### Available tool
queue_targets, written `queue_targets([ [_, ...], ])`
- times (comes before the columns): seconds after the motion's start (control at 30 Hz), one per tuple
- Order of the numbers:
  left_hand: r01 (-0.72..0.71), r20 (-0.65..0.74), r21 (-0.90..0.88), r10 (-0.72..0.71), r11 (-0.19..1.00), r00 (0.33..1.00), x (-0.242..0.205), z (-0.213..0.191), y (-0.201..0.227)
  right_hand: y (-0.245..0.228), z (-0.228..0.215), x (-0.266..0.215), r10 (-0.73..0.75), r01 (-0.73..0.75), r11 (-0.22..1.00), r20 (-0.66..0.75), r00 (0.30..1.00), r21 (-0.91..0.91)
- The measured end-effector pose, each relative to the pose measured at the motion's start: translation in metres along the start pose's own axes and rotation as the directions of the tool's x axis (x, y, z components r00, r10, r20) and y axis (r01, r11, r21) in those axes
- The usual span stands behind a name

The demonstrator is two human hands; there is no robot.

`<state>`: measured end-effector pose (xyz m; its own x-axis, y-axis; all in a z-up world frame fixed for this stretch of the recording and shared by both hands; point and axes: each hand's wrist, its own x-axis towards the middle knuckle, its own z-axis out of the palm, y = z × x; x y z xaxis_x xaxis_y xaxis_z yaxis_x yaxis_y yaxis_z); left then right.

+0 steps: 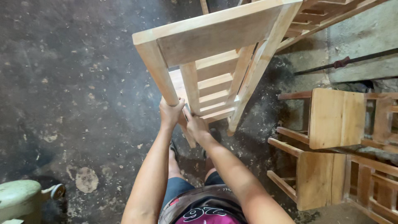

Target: The person sands the backrest of a wooden chair using a sanding block. They hold the chair upright with one hand while rubbing the sanding block back and forth across the horizontal slats and vertical frame of the chair back.

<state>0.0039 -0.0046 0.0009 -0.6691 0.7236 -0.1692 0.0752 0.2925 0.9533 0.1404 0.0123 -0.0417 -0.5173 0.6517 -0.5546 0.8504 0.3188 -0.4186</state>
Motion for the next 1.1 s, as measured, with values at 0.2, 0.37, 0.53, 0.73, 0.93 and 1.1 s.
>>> queue_targets([
  [0.2, -0.012, -0.006, 0.015, 0.013, 1.000, 1.000, 0.004, -0.001, 0.004, 0.011, 0.017, -0.011, -0.111, 0.114, 0.993, -0.199, 0.974, 0.005],
  [0.37, -0.051, 0.002, -0.024, 0.051, 0.998, 0.999, 0.010, 0.000, 0.002, 0.017, 0.044, 0.018, -0.094, 0.076, 0.994, -0.252, 0.963, -0.080],
  [0.53, -0.045, 0.006, -0.010, 0.045, 0.999, 0.999, 0.020, 0.001, 0.004, 0.007, 0.028, -0.011, 0.031, -0.028, 0.998, -0.036, 0.999, 0.064],
  [0.73, -0.056, 0.009, -0.007, 0.056, 0.998, 0.998, 0.012, -0.004, 0.007, -0.014, 0.010, 0.013, 0.116, -0.111, 0.986, -0.033, 0.993, 0.128],
  [0.93, -0.011, 0.012, -0.024, 0.011, 1.000, 1.000, 0.006, -0.005, 0.019, -0.004, 0.036, -0.003, -0.171, 0.219, 0.975, -0.520, 0.837, 0.031],
  [1.1, 0.022, 0.052, -0.035, -0.021, 0.999, 0.998, 0.014, -0.006, 0.023, -0.010, 0.025, 0.012, 0.058, -0.035, 0.994, -0.230, 0.972, 0.102],
])
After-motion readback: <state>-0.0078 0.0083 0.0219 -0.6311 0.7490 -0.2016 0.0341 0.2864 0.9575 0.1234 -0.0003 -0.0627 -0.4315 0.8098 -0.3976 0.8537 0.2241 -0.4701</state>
